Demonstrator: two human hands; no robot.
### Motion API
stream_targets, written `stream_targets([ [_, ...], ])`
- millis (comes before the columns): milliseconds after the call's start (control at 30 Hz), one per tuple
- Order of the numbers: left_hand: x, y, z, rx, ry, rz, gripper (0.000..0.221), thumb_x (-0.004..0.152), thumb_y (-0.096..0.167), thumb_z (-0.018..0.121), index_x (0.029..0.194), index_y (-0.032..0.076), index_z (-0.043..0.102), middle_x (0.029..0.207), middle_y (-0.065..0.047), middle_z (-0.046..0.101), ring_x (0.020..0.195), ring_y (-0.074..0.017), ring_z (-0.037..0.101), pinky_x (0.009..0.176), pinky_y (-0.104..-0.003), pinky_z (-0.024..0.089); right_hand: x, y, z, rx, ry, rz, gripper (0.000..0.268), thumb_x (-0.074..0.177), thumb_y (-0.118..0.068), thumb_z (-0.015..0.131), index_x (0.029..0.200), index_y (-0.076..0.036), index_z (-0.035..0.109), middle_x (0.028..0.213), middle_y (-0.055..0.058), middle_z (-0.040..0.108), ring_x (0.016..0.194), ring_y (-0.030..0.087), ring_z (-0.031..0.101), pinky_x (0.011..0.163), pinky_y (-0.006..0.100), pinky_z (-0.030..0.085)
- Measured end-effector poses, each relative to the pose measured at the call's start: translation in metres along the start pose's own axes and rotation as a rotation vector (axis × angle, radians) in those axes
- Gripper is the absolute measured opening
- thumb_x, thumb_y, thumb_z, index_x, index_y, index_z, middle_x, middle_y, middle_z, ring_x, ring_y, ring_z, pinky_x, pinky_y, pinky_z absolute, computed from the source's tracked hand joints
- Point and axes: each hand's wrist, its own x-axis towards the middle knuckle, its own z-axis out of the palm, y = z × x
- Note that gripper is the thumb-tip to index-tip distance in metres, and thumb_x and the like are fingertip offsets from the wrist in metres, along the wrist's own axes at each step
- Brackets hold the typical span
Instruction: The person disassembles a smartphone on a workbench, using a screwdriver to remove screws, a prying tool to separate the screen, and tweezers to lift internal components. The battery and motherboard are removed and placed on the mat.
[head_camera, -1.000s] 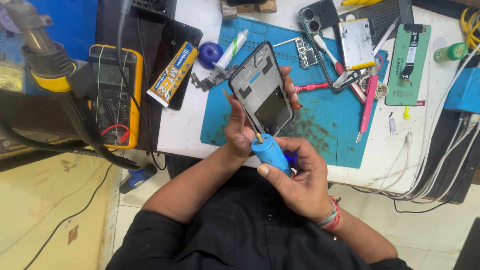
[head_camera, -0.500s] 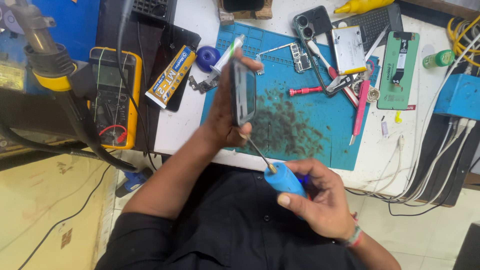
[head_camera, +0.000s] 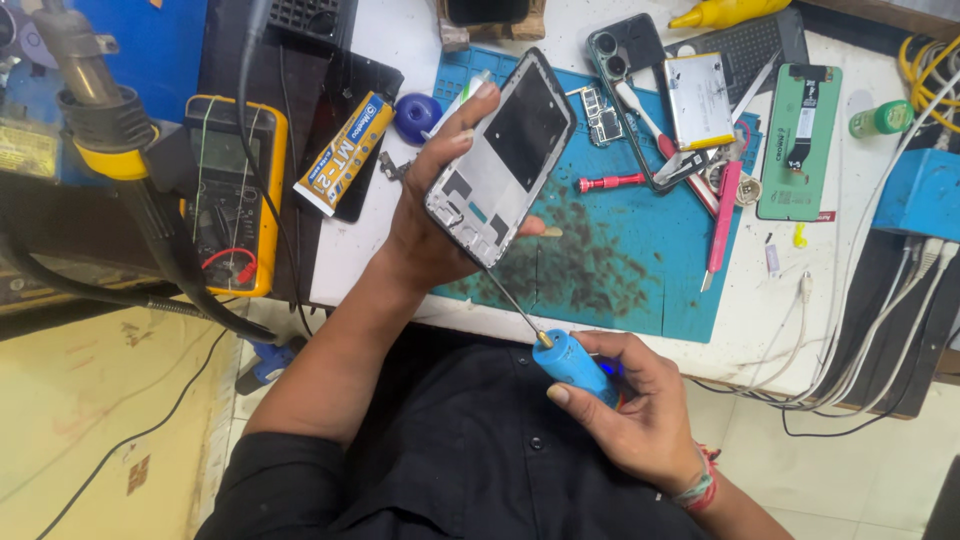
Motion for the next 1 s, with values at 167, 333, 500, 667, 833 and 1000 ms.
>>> stream_targets([
  [167, -0.004, -0.002, 0.004, -0.046, -0.002, -0.007, 0.1, 0.088, 0.022, 0.095, 0.155, 0.022, 0.021, 0.162, -0.022, 0.035, 0.151, -0.037, 0.039, 0.127, -0.048, 0.038, 0.004, 0.004, 0.005, 0.012, 0.003, 0.006, 0.042, 0.082, -0.008, 0.085, 0.12, 0.001, 0.067, 0.109, 0.009, 0.076, 0.098, 0.011, 0.07, 0.087, 0.026, 0.056],
  [333, -0.006, -0.003, 0.005, -0.08, -0.014, -0.022, 0.099, 0.088, 0.019, 0.096, 0.155, 0.024, 0.023, 0.162, -0.023, 0.035, 0.151, -0.0367, 0.039, 0.127, -0.047, 0.041, 0.006, 0.002, 0.01, 0.034, 0.002, 0.001, 0.043, 0.083, -0.007, 0.084, 0.12, 0.002, 0.066, 0.111, 0.009, 0.075, 0.099, 0.011, 0.069, 0.088, 0.026, 0.056],
  [500, -0.006, -0.002, 0.006, -0.093, -0.031, -0.034, 0.098, 0.088, 0.018, 0.096, 0.154, 0.025, 0.024, 0.164, -0.023, 0.035, 0.151, -0.0358, 0.04, 0.125, -0.045, 0.043, 0.011, 0.001, 0.013, 0.079, -0.01, 0.024, 0.043, 0.084, -0.007, 0.083, 0.121, 0.002, 0.065, 0.113, 0.008, 0.075, 0.097, 0.009, 0.068, 0.086, 0.025, 0.056],
  [667, -0.002, -0.001, 0.006, -0.006, -0.038, -0.004, 0.098, 0.088, 0.02, 0.097, 0.153, 0.024, 0.023, 0.161, -0.022, 0.037, 0.149, -0.0357, 0.042, 0.124, -0.045, 0.042, 0.016, 0.0, 0.017, 0.117, -0.023, 0.055, 0.043, 0.085, -0.007, 0.083, 0.123, 0.001, 0.065, 0.108, 0.006, 0.074, 0.091, 0.007, 0.066, 0.08, 0.023, 0.054],
  [833, -0.002, -0.001, 0.007, 0.026, -0.048, 0.006, 0.097, 0.088, 0.017, 0.097, 0.152, 0.022, 0.024, 0.159, -0.023, 0.041, 0.15, -0.0382, 0.045, 0.123, -0.046, 0.043, 0.019, -0.002, 0.02, 0.215, -0.056, 0.052, 0.044, 0.088, -0.007, 0.081, 0.127, 0.001, 0.062, 0.113, 0.006, 0.074, 0.097, 0.008, 0.066, 0.085, 0.023, 0.054],
  [1000, -0.003, -0.003, 0.011, 0.02, -0.051, -0.003, 0.096, 0.089, 0.019, 0.095, 0.152, 0.021, 0.021, 0.16, -0.025, 0.037, 0.153, -0.0407, 0.042, 0.124, -0.047, 0.043, 0.023, -0.002, 0.02, 0.379, -0.1, 0.237, 0.046, 0.088, -0.009, 0.079, 0.129, 0.0, 0.06, 0.1, 0.006, 0.07, 0.072, 0.006, 0.056, 0.063, 0.022, 0.047],
])
